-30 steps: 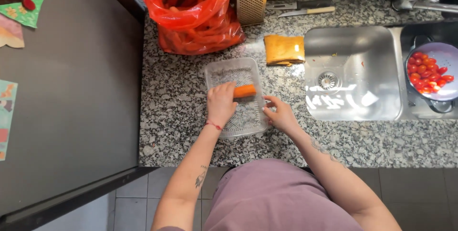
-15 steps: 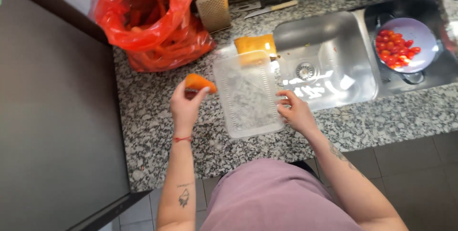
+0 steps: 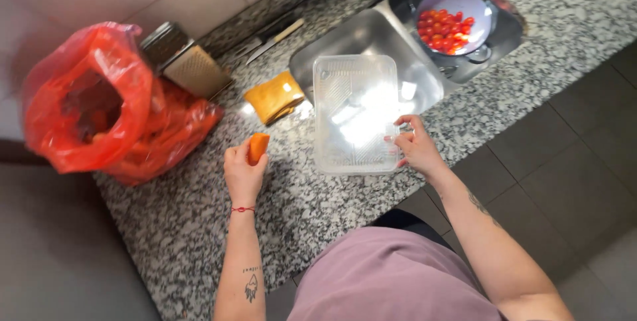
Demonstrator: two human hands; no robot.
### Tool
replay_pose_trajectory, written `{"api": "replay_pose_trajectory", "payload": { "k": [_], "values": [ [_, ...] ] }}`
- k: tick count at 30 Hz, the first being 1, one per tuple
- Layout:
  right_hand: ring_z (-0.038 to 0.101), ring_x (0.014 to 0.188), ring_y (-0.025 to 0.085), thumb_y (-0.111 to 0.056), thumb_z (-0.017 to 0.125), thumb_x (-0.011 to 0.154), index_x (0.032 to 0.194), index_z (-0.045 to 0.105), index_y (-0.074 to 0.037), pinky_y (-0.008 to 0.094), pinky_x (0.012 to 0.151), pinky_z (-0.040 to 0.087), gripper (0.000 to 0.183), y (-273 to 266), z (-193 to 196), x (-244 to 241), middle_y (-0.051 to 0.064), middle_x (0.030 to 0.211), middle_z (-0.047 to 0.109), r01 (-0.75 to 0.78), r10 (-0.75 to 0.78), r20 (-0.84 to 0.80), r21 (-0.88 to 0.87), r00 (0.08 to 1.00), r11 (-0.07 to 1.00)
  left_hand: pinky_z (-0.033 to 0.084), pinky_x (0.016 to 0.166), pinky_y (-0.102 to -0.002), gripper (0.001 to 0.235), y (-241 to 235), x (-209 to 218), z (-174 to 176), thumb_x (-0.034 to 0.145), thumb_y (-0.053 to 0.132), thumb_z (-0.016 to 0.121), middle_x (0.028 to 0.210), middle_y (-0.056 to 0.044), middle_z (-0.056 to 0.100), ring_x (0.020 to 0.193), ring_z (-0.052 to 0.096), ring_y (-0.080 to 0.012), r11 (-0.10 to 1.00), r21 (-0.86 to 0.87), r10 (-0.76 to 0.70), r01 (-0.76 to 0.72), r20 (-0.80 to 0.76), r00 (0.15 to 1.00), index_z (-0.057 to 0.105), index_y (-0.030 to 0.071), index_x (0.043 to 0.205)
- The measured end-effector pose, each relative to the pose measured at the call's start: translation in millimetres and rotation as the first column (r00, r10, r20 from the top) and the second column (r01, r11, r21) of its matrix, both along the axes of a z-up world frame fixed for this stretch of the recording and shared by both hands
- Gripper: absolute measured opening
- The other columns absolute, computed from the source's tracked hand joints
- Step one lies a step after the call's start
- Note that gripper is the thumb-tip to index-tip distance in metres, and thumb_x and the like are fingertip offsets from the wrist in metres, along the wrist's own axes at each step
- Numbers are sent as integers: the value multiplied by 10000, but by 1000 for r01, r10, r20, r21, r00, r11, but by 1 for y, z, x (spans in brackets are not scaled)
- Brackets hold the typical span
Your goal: The person washes cherry tomatoes in a colander under running water in a kitchen sink. They then rinse a clear plastic container under the tap and place it on the counter.
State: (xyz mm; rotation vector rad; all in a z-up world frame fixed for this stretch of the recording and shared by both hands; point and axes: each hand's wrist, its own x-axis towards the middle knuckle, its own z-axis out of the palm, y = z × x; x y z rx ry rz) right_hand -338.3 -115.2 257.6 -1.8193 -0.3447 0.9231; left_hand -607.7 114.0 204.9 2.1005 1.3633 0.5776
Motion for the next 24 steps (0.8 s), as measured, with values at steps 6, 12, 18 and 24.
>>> {"api": "replay_pose_trajectory", "payload": {
  "k": [6,12,18,24],
  "values": [
    [551,727,172,-86,477,859,1164,429,-158,297,533,558,316,-44,-7,34,144,905,612,97,-96,-85,10,992,995,517,709,-451,468,40,81,-6,669,120,778,935,-171,543,813,598,-403,908,385,-171,163,-16,985,646,27,1108],
    [628,794,256,-77,461,876,1228,392,-174,352,568,571,371,-71,-5,94,167,1000,582,143,-129,-175,73,976,987,547,613,-403,607,121,132,-57,522,233,871,863,-66,537,724,606,-301,754,652,78,79,-208,975,588,177,1056],
    [630,861,261,-70,568,825,1300,423,-107,368,647,565,498,-88,-53,235,172,1068,609,60,-16,-240,176,971,983,572,638,-409,330,102,156,-53,687,241,780,878,-32,617,778,661,-284,856,517,245,9,-421,873,662,201,992],
    [636,991,182,-170,586,809,1255,582,-102,346,779,520,451,-68,4,373,57,1160,617,-68,22,-329,-128,944,989,422,902,-362,429,57,300,-9,750,209,713,1187,-82,652,1036,595,-264,675,738,295,-6,-262,919,641,33,1135]
  ]
}}
